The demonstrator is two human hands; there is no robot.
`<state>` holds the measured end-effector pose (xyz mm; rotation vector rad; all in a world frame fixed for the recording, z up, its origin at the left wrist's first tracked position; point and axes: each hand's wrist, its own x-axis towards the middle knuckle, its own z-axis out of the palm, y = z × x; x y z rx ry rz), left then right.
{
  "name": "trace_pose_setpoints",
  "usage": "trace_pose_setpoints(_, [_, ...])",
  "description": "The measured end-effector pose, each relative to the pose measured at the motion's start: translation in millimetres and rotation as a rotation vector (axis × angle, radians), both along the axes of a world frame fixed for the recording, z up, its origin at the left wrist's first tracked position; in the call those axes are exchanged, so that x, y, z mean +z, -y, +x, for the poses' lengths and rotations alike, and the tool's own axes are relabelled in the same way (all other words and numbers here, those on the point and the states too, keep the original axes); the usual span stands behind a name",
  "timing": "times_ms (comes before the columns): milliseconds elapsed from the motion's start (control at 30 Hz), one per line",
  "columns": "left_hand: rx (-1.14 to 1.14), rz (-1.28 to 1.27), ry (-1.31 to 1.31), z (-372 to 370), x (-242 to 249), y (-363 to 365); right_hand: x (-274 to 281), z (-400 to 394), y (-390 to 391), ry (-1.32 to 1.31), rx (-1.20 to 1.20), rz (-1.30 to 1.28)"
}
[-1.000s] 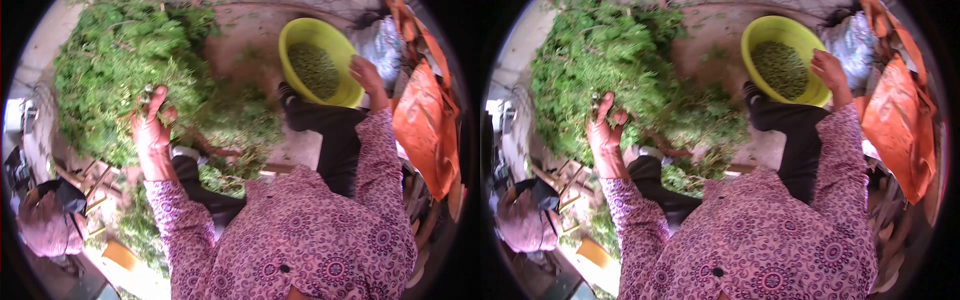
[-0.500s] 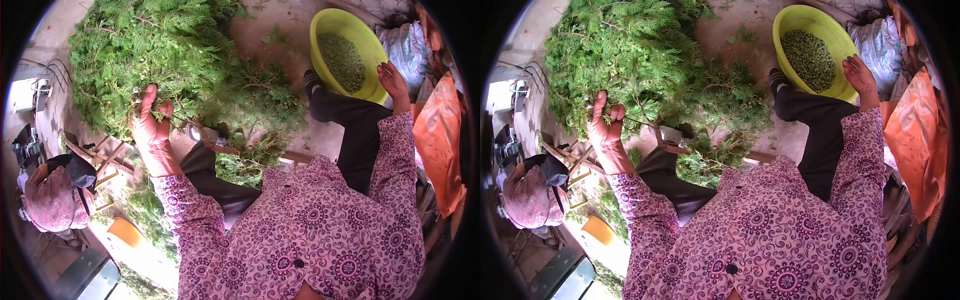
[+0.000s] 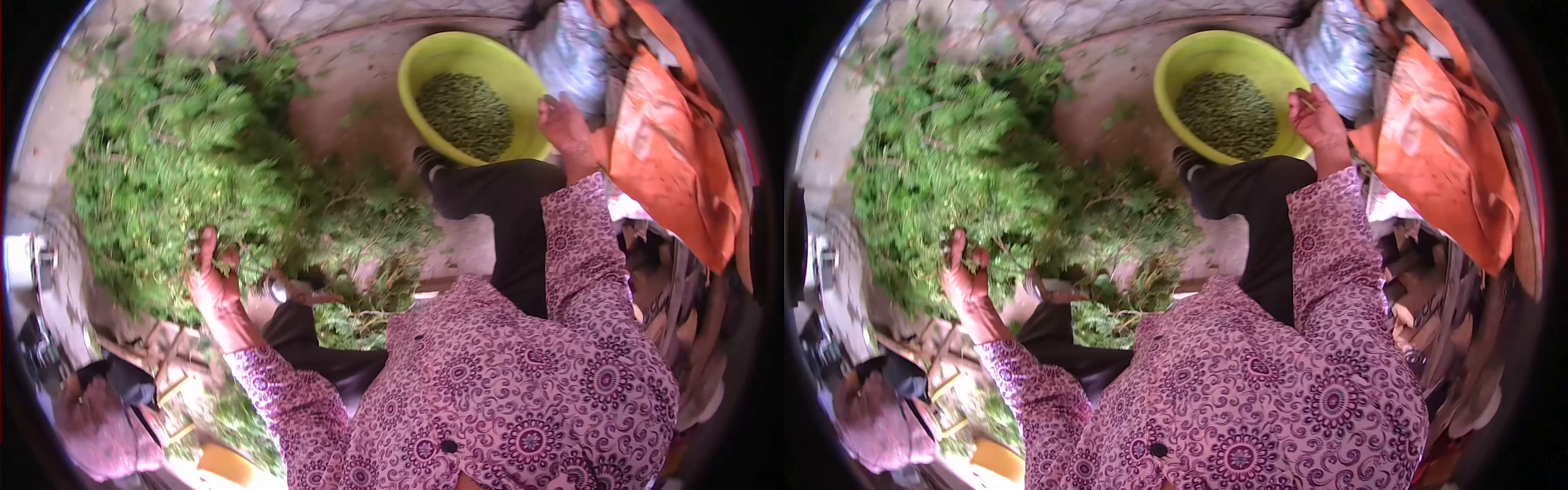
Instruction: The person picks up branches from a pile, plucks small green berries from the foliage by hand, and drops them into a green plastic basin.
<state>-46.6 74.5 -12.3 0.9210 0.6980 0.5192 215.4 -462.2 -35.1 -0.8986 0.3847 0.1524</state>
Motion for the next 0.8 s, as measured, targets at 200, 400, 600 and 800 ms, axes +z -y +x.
trace_pose_setpoints(200, [-0.037, 0.135, -0.149, 15.0, 2.9, 45.1, 17.3, -63.2, 48.4, 0.047, -0.01, -0.095])
trace_pose_setpoints(400, [-0.114, 0.127, -0.179, 0.6, -0.6, 78.4, -6.7, -112.9, 64.8, -0.002, -0.079, 0.002])
trace_pose_setpoints(600, [-0.117, 0.026, -0.165, -16.9, 17.5, 77.3, -40.4, -127.3, 70.5, -0.066, -0.099, 0.095])
trace_pose_setpoints(800, [-0.133, 0.061, -0.187, -20.3, 44.2, 96.1, -63.7, -133.8, 87.0, -0.129, -0.139, 0.113])
